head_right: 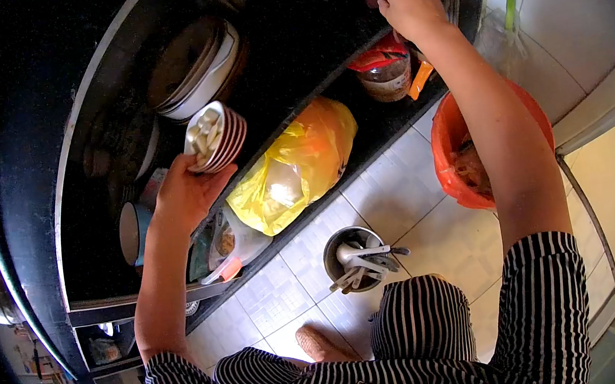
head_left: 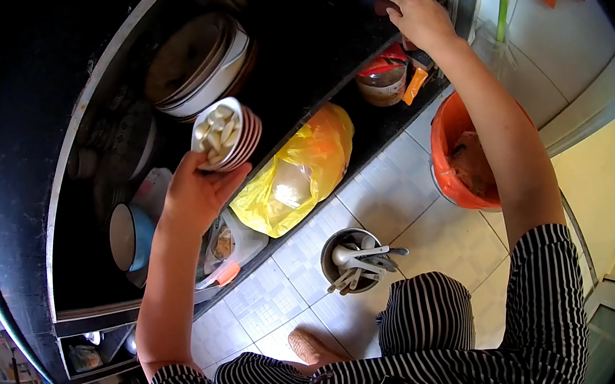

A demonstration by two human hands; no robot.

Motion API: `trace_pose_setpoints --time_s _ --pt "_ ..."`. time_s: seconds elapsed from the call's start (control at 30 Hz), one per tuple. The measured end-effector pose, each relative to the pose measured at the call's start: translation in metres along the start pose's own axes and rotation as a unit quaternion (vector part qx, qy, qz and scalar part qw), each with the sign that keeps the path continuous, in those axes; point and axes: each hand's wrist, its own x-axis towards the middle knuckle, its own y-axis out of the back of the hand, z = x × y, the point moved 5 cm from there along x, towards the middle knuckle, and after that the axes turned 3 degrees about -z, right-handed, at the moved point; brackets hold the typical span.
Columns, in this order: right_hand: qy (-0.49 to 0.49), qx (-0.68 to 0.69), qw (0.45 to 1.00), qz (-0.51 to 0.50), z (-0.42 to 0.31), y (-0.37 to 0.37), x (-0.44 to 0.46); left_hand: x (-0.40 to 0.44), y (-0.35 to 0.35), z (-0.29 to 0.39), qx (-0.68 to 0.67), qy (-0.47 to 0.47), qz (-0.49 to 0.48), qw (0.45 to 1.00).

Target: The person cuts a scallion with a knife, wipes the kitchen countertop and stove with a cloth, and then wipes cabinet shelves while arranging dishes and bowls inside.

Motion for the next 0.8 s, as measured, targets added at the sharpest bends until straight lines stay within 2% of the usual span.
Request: trace_pose_setpoints --time_s 0.13,0.2,0.27,0.37,0.43,0.5,0.57,0.63,0.7,0.77,0.8 --pt "0.005 -0.008 1.000 -0.001 -0.001 -0.005 0.000 -0.010 0.032 -0.002 -0.007 -0.017 0.008 1.000" --pt "-0.015 -0.007 0.999 0.042 -0.002 -0.005 -0.003 -0.015 0.038 -0.004 -0.005 -0.014 -0.004 1.000" --pt "-0.045 -0.016 0.998 0.038 -0.011 -0.001 -0.004 -0.022 0.038 -0.008 -0.003 -0.011 -0.019 1.000" --pt "-0.081 -0.028 0.996 0.038 -0.020 0.004 0.003 -0.050 0.033 -0.019 0.013 -0.002 0.003 1.000" --pt "-0.104 -0.044 0.994 -0.004 -0.022 0.005 0.009 -0.078 0.040 -0.036 0.044 -0.029 0.039 0.998" --pt "-0.090 -0.050 0.994 0.022 -0.023 0.000 0.011 -0.095 0.049 -0.059 0.056 -0.048 0.003 0.997" --pt "-0.038 -0.018 0.998 -0.050 -0.043 0.006 0.005 -0.108 0.052 -0.078 0.046 -0.023 -0.009 0.999" --pt "0.049 0.026 0.997 -0.052 -0.064 0.005 -0.011 -0.112 0.052 -0.101 0.091 0.042 -0.018 0.995" --pt "0.126 0.045 0.989 -0.054 -0.068 0.009 -0.013 -0.116 0.038 -0.104 0.143 0.035 0.017 0.989" --pt "0.115 0.033 0.992 -0.042 -0.052 0.015 0.000 -0.117 0.033 -0.100 0.174 0.032 0.009 0.984" --pt "0.088 0.022 0.995 -0.039 -0.043 0.010 0.013 -0.116 0.026 -0.094 0.223 0.001 -0.006 0.975"
